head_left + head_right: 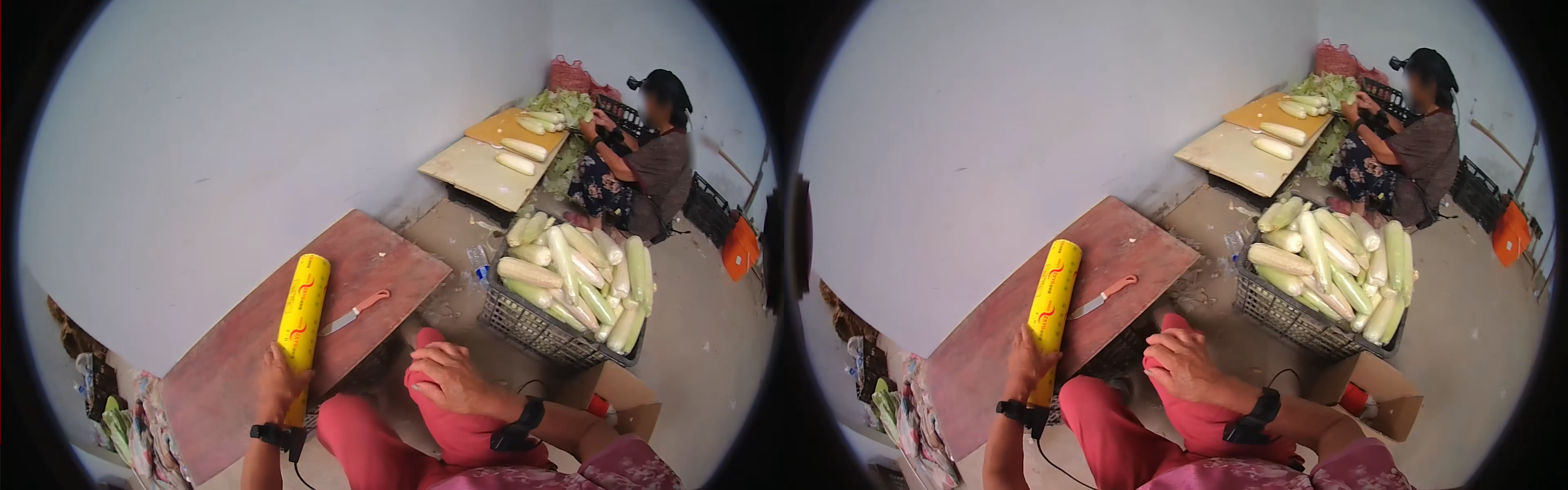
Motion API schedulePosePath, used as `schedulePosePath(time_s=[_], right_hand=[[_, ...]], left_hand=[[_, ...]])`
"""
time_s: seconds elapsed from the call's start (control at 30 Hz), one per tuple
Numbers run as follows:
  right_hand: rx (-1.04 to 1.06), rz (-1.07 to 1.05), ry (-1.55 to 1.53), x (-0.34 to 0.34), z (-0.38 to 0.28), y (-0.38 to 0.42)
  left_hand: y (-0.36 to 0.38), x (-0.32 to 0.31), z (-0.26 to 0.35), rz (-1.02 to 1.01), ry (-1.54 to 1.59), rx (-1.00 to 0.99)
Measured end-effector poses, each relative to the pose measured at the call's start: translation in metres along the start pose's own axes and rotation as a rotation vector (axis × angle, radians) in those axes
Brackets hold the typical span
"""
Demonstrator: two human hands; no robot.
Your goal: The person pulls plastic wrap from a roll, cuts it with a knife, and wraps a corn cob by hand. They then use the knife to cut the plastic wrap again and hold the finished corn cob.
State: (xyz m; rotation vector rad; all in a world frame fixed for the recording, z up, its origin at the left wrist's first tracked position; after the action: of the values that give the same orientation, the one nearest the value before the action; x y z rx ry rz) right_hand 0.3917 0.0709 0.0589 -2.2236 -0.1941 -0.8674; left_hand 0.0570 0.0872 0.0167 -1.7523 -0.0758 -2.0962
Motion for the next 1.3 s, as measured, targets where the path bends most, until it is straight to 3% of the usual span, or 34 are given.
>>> schedulePosePath(time_s=[0.27,0.4,0.53,0.7,0.77,0.87,0.9,1.0,1.07,1.17,1.3], right_hand=[[-0.086,-0.570,-0.115,-0.035,0.007,-0.039],[-0.002,-0.545,-0.351,-0.064,-0.001,-0.086],[-0.048,-0.317,-0.355,-0.119,0.008,-0.148],[-0.212,-0.160,-0.167,-0.181,0.047,-0.218],[-0.331,-0.134,-0.232,-0.203,0.065,-0.228],[-0.501,-0.176,-0.408,-0.242,0.094,-0.232],[-0.527,-0.162,-0.464,-0.242,0.093,-0.234],[-0.543,-0.127,-0.443,-0.245,0.093,-0.239],[-0.504,-0.141,-0.355,-0.250,0.101,-0.243],[-0.553,-0.238,-0.540,-0.268,0.108,-0.233],[-0.754,-0.286,-0.646,-0.260,0.111,-0.229]], left_hand=[[-0.003,0.002,-0.017,-0.078,0.094,-0.009],[0.011,0.002,-0.034,-0.092,0.110,-0.068],[0.025,0.017,-0.033,-0.056,0.049,-0.121],[0.063,0.044,-0.077,0.223,0.040,0.135],[0.097,0.044,-0.104,0.344,0.026,0.263],[0.140,0.024,-0.131,0.404,0.434,0.733],[0.145,0.022,-0.135,0.462,0.402,0.763],[0.160,-0.009,-0.135,0.407,1.023,1.042],[0.156,-0.007,-0.130,0.448,1.075,1.036],[0.149,-0.010,-0.131,0.453,1.189,1.019],[0.142,-0.009,-0.138,0.479,1.356,0.982]])
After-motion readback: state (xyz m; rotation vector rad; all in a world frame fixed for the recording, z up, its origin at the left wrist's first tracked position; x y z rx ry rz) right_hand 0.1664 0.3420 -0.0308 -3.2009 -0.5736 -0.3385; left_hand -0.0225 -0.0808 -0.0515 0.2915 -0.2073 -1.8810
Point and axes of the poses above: each hand's wrist, its own y-axis away from the middle knuckle, its own x-axis out of the back of the hand, z = x × y, the point moved 9 cm from there along -y, towards the middle knuckle, and after that the axes turned 10 degrees about z, right-handed, at the moved point
